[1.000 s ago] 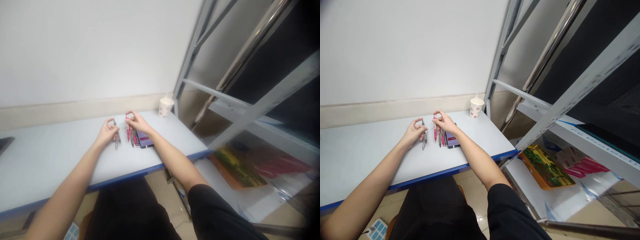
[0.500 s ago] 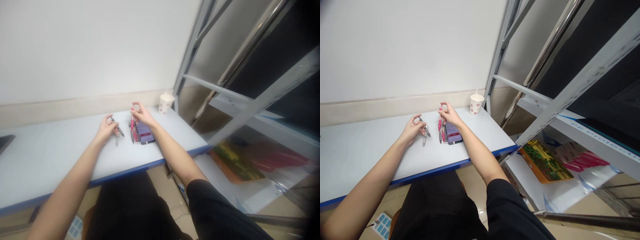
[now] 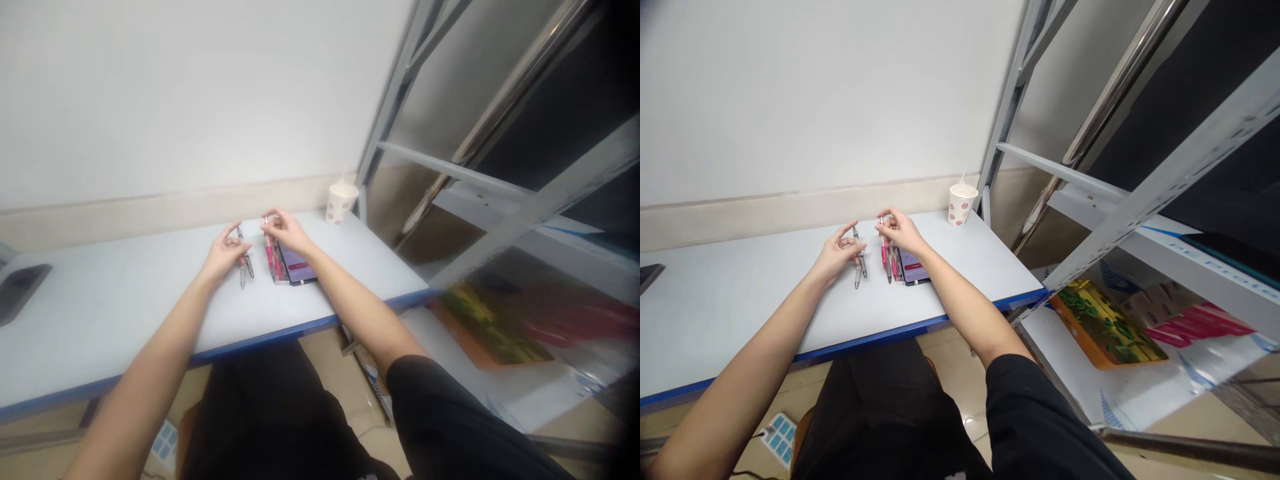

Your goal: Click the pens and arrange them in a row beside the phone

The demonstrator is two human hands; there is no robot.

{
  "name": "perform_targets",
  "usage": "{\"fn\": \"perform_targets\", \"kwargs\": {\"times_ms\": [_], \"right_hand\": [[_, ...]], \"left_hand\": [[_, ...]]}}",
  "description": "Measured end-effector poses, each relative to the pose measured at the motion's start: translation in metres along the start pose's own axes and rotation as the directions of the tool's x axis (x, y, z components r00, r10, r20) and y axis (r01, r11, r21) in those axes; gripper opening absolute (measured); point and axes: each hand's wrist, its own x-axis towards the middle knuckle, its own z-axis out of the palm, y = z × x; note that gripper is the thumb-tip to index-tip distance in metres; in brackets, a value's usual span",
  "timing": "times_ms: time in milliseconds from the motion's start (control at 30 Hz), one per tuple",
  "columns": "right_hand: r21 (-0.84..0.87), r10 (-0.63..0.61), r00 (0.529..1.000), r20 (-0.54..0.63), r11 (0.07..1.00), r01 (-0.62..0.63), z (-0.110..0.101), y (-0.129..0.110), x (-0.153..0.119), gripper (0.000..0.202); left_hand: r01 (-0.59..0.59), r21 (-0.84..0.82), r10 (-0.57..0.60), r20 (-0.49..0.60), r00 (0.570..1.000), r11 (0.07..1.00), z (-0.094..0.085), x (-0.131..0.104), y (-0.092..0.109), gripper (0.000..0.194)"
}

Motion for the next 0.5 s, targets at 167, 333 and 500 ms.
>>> {"fn": "perform_targets", "kwargs": {"times_ms": [167,333,500], "right_hand": [[0.019,0.033,0.999,-0.014,0.999,-0.032,-0.007,-0.003,0.000,0.048],[0.055,0.038,0.998,-0.051,0.998,-0.035,-0.016,-0.007,0.000,0.048],[0.041,0.016,0.999,-0.038,0.999,-0.014,-0.010,-0.008,-0.002,0.040]], "left_hand": [[-0.054,-0.049,0.056,0.038,0.998,0.997,0.002,-0.001,0.001,0.104],[-0.033,-0.019,0.034,0.046,0.998,0.999,0.001,0.000,-0.001,0.093],[-0.025,-0.010,0.026,0.053,0.998,1.000,-0.002,0.003,-0.005,0.077]]}}
